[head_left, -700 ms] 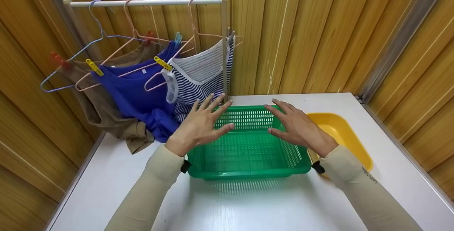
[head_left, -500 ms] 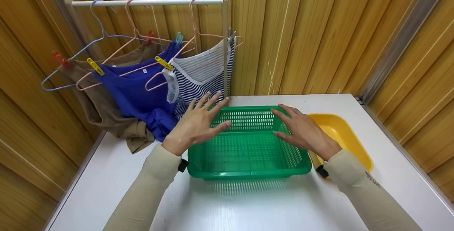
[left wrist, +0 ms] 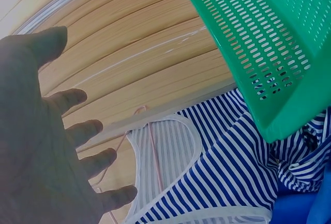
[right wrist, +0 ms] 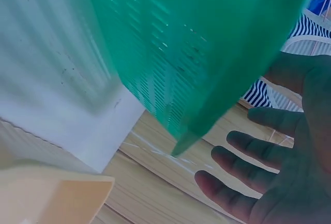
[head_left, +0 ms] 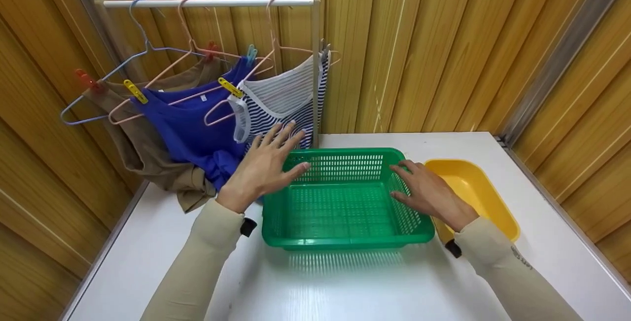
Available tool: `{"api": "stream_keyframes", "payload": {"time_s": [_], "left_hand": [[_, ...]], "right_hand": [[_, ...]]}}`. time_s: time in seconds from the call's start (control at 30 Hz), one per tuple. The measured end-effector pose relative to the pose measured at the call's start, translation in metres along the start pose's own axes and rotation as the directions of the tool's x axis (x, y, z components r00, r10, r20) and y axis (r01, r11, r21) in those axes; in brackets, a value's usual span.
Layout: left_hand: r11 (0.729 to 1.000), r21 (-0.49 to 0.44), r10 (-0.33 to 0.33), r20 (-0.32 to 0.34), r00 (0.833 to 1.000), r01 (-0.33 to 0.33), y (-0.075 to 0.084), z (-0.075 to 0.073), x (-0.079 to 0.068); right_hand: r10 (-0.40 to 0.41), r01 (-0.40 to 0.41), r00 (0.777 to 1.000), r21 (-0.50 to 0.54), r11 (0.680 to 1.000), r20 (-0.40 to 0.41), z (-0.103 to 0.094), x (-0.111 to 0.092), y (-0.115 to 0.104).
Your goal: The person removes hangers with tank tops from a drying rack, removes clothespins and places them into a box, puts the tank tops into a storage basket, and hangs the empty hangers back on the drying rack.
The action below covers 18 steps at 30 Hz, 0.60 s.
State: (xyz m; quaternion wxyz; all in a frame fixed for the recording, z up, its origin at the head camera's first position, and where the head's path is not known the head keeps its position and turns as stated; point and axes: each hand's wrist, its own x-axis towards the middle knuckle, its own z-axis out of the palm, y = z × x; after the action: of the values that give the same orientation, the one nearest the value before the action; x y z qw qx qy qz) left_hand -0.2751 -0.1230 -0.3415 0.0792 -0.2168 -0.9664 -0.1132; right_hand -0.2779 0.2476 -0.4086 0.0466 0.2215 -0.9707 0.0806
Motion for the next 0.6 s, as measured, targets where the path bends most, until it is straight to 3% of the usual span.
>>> {"api": "stream_keyframes", "payload": {"time_s": [0.33,0.6], "left_hand": [[0.998,-0.035,-0.051,-0.057,0.997,0.049,-0.016,-0.008,-0.003],[0.999,-0.03,-0.044,-0.215,0.976,0.038,-0.026,-0.014,-0.003]], "right_hand": [[0.043,-0.043,0.999,0.023,0.999,-0.018,0.011,-0.002,0.009],[0.055,-0.051,0.995,0.05,0.997,-0.088,0.016,-0.004,0.013]]}}
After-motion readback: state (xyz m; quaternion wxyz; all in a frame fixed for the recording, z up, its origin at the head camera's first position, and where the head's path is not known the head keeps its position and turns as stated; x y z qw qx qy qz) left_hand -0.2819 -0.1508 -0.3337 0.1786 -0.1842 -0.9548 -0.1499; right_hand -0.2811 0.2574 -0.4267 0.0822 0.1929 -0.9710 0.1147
